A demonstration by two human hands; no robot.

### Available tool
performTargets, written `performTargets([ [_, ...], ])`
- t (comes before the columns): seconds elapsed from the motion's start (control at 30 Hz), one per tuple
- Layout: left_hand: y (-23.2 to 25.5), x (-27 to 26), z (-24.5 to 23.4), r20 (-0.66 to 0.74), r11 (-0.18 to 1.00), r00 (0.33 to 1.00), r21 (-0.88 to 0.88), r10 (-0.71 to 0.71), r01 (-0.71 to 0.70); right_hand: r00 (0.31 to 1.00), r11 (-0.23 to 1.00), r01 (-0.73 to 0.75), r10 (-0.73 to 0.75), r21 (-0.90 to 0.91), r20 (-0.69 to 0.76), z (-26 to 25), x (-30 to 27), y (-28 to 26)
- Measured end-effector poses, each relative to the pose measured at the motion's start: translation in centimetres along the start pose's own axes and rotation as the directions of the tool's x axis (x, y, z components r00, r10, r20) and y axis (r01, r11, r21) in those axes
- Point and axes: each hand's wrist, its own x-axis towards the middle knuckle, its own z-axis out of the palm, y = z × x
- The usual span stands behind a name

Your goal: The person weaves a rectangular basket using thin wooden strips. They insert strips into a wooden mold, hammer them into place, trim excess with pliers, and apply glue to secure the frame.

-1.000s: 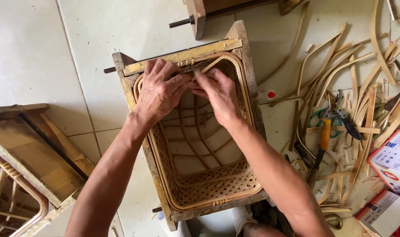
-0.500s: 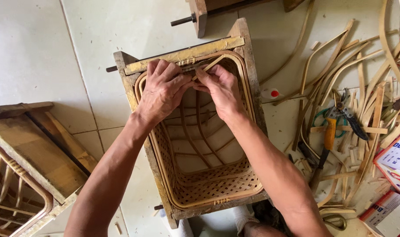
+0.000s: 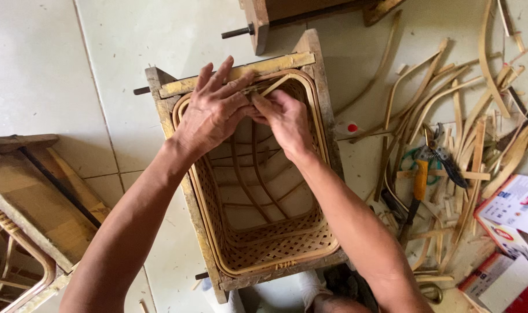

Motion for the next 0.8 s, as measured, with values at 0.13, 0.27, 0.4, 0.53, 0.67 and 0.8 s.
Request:
performTargets([
  [0.13, -0.7, 0.7, 0.0, 0.015, 1.0, 1.0, -0.002, -0.01, 0.01, 0.955, 0.648, 0.209, -0.298, -0.733, 0.009, -2.0, -1.7, -4.4],
  [0.27, -0.5, -0.3, 0.1, 0.046, 0.999, 0.998, -0.025, -0.038, 0.04, 0.874, 0.138, 0.232, -0.465, -0.963, 0.144, -5.9, 1.7, -6.4],
  [0.4, 0.0, 0.2, 0.2, 0.046, 0.998, 0.998, -0.012, -0.053, 0.054, 0.948, 0.381, 0.263, -0.275, -0.887, 0.162, -8.2, 4.4, -5.4],
  [0.53, 0.1, -0.9, -0.9, -0.01, 0.965, 0.999, 0.26, 0.037, -0.033, 0.999, 0.626, -0.045, 0.048, -0.778, -0.02, -6.4, 3.3, -6.6],
  [0.67, 0.6, -3.6, -0.5, -0.01, 0.98, 0.999, 0.196, -0.031, 0.033, 0.973, 0.464, 0.219, -0.034, -0.858, 0.229, -5.4, -2.4, -9.4],
  [0.8, 0.5, -4.1, -1.3, -0.035, 0.994, 0.994, 0.032, -0.104, 0.105, 0.775, 0.247, -0.348, 0.618, -0.904, -0.129, -5.9, -12.0, -11.7],
])
